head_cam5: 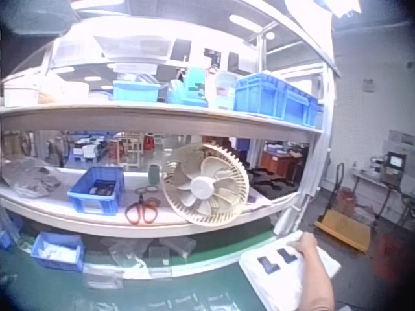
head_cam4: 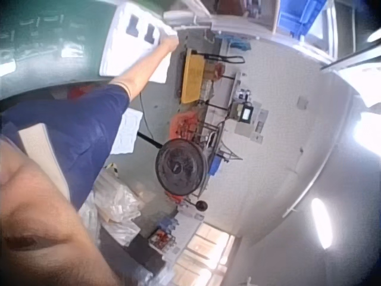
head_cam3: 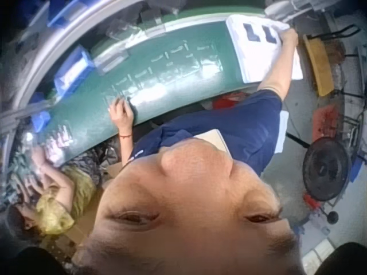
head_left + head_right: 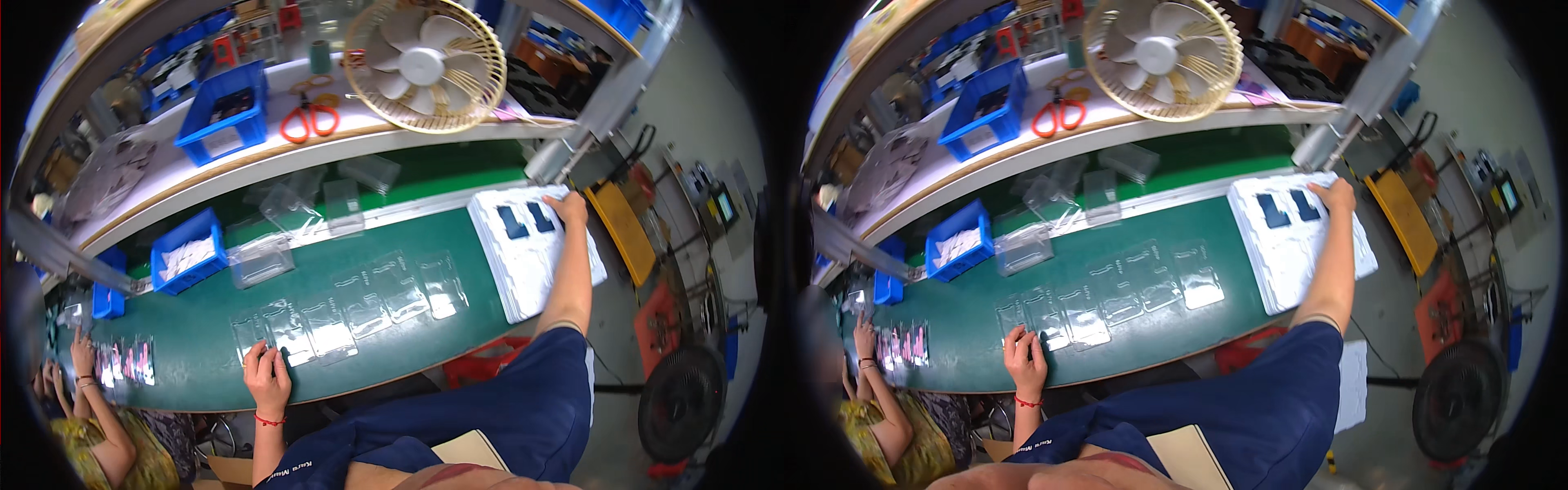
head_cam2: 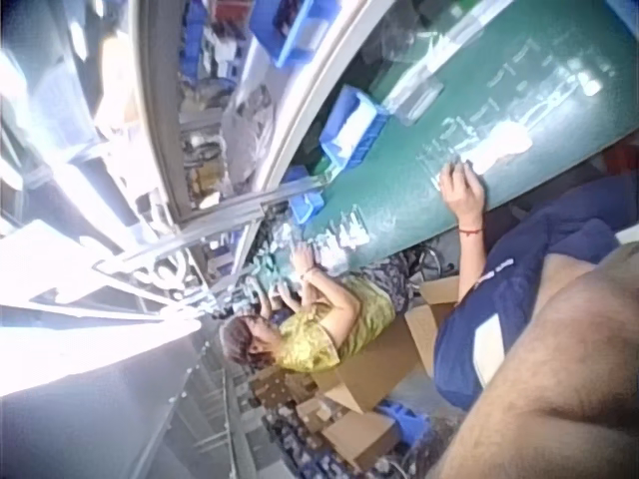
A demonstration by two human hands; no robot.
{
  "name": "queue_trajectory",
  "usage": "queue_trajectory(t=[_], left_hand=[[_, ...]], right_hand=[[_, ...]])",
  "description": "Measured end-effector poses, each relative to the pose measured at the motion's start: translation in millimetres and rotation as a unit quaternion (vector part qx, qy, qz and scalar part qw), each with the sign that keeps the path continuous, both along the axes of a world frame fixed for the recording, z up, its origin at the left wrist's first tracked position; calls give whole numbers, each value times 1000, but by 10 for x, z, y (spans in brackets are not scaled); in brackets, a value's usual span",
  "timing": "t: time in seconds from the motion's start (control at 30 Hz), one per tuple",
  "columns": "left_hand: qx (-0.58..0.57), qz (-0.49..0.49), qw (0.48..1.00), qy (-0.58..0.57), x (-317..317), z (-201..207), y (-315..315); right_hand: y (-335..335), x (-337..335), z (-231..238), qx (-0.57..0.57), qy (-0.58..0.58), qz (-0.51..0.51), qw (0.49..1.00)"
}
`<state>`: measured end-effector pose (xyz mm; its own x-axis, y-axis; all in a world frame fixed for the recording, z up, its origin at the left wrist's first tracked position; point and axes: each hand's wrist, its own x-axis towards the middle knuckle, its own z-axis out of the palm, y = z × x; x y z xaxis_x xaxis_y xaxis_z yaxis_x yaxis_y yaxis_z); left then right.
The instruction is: Assembling small plastic housings by inserting white triangular components and stacking the completed units.
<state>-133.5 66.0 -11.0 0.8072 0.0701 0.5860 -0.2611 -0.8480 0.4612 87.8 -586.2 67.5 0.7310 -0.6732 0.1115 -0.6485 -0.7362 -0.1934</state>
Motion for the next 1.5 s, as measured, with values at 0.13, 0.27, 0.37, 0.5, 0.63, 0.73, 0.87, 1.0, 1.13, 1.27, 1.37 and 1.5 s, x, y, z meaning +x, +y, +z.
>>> queue_trajectory(t=[0.13, 0.27, 0.37, 0.5, 0.63, 0.73, 0.87, 1.0, 1.13, 1.27, 1.37, 1.5], left_hand=[[12, 5, 1000, -11, 15, -2, -3], [13, 3, 1000, -19, 29, 41, -2], [9, 2, 1000, -22, 31, 72, -10], [3, 0, 999, -33, 36, 49, -6], [-19, -6, 999, -34, 30, 58, -11], [-19, -11, 999, -50, 26, 71, -1], [-39, -15, 998, -49, 15, 69, 7], [-46, -16, 997, -55, 1, 75, 26], [-58, -16, 996, -62, -9, 46, 49], [-70, -29, 995, -57, -3, 79, 41], [-72, -28, 995, -59, -10, 84, 44], [-80, -28, 994, -73, -5, 82, 45]], right_hand=[[-200, 42, -90, -18, 11, 44, 999], [-72, -9, -5, -35, -4, 109, 993], [159, -52, 196, -58, -10, 111, 992], [677, -51, 324, -30, -40, 91, 995], [876, -10, 186, 10, 34, 91, 995], [879, -28, 177, 0, 15, 120, 993], [780, 13, 106, -23, 24, 144, 989], [697, 6, 64, 6, 7, 177, 984], [1091, -77, 361, -52, 30, 153, 986], [1304, 12, 158, -12, -63, 208, 976], [1436, 92, 32, 30, -46, 208, 977], [1436, 97, 41, 42, -32, 193, 980]])
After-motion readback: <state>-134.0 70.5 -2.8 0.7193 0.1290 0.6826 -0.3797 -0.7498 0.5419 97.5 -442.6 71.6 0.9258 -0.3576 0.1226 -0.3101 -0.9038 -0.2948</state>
